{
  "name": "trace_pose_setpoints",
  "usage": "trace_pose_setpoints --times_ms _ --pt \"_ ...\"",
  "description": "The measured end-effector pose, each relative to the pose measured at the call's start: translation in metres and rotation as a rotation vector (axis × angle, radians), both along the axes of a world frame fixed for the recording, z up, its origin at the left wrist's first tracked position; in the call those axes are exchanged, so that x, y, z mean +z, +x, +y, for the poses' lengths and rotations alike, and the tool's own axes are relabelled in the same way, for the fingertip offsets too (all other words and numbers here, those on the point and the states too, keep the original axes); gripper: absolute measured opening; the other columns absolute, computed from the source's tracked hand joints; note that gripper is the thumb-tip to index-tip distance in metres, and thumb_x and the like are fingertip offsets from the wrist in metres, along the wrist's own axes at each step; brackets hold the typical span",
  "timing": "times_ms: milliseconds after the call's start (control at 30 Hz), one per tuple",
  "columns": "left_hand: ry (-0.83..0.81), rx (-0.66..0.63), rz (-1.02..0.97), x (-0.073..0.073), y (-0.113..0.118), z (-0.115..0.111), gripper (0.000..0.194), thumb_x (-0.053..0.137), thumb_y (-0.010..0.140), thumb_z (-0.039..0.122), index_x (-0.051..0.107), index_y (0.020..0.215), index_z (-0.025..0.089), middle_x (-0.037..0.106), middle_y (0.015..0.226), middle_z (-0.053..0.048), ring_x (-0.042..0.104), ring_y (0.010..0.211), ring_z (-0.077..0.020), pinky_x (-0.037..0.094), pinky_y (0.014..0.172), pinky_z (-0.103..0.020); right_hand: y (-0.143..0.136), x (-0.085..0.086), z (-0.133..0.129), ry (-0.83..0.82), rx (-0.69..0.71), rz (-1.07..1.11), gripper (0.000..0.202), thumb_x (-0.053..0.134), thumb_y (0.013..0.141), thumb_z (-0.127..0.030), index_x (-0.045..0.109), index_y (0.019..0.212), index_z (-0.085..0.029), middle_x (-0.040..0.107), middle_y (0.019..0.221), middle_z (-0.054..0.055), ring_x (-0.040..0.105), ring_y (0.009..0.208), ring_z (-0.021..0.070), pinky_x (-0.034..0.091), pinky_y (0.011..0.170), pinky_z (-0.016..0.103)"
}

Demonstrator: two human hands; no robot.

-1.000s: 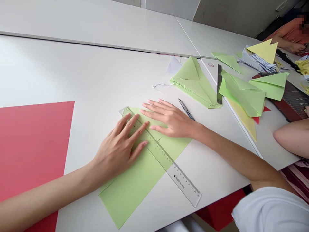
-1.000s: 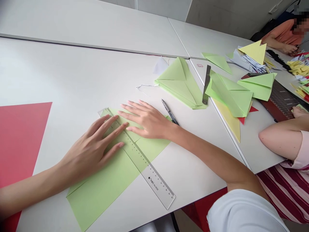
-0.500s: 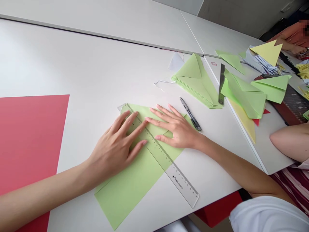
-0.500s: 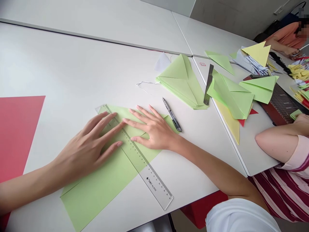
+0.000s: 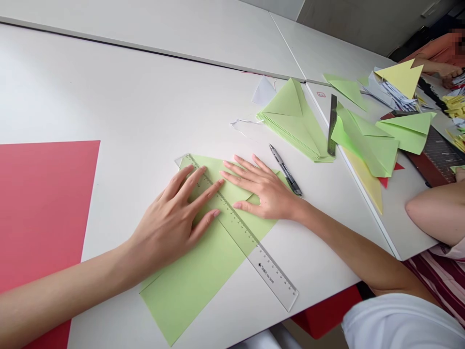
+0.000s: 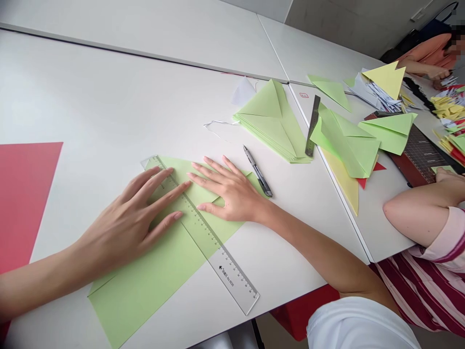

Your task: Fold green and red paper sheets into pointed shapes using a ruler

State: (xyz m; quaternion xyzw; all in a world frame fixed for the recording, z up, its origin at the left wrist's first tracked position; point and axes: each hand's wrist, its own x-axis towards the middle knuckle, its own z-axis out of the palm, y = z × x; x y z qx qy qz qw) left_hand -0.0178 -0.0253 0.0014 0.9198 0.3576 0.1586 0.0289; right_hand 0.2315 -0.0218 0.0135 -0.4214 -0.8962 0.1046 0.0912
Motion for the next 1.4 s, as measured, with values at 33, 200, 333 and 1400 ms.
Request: trace_pose_setpoints --times_ms 33,200,333,1400 --pt "-0.003 0.001 0.000 0.000 0.000 0.000 0.054 0.037 0.100 0.048 0.043 0.147 0.024 0.037 0.150 -0.014 0.036 0.139 -0.0379 0.040 0.111 -0.057 0.000 0.000 0.000 0.001 -0.001 -0.002 0.061 0.047 0.098 -0.047 0.034 0.153 -0.025 0.028 0.161 0.000 0.015 0.152 0.0210 0.008 0.125 0.051" --pt "0.008 0.004 0.007 0.001 0.001 0.000 0.053 0.038 0.100 0.047 0.045 0.146 0.022 0.038 0.150 -0.015 0.036 0.139 -0.0381 0.041 0.110 -0.056 -0.001 0.000 -0.001 0.007 -0.012 -0.011 0.060 0.045 0.098 -0.047 0.036 0.152 -0.023 0.029 0.160 0.000 0.015 0.152 0.0206 0.007 0.126 0.050" --pt "0.045 -0.004 0.016 0.001 0.000 0.000 0.050 0.039 0.100 0.046 0.047 0.145 0.024 0.038 0.149 -0.016 0.038 0.137 -0.0388 0.043 0.108 -0.057 -0.001 -0.001 0.000 0.018 -0.003 0.000 0.059 0.046 0.098 -0.045 0.037 0.151 -0.021 0.029 0.160 0.001 0.015 0.152 0.0216 0.008 0.125 0.050" --pt "0.088 -0.024 -0.076 -0.004 -0.001 -0.008 0.033 0.047 0.099 0.034 0.063 0.126 0.023 0.047 0.147 -0.012 0.031 0.143 -0.0401 0.042 0.109 -0.061 -0.042 -0.005 -0.009 0.113 0.003 0.038 0.057 0.025 0.106 -0.037 0.028 0.153 -0.004 0.037 0.156 0.008 0.029 0.148 0.0196 0.024 0.124 0.044"
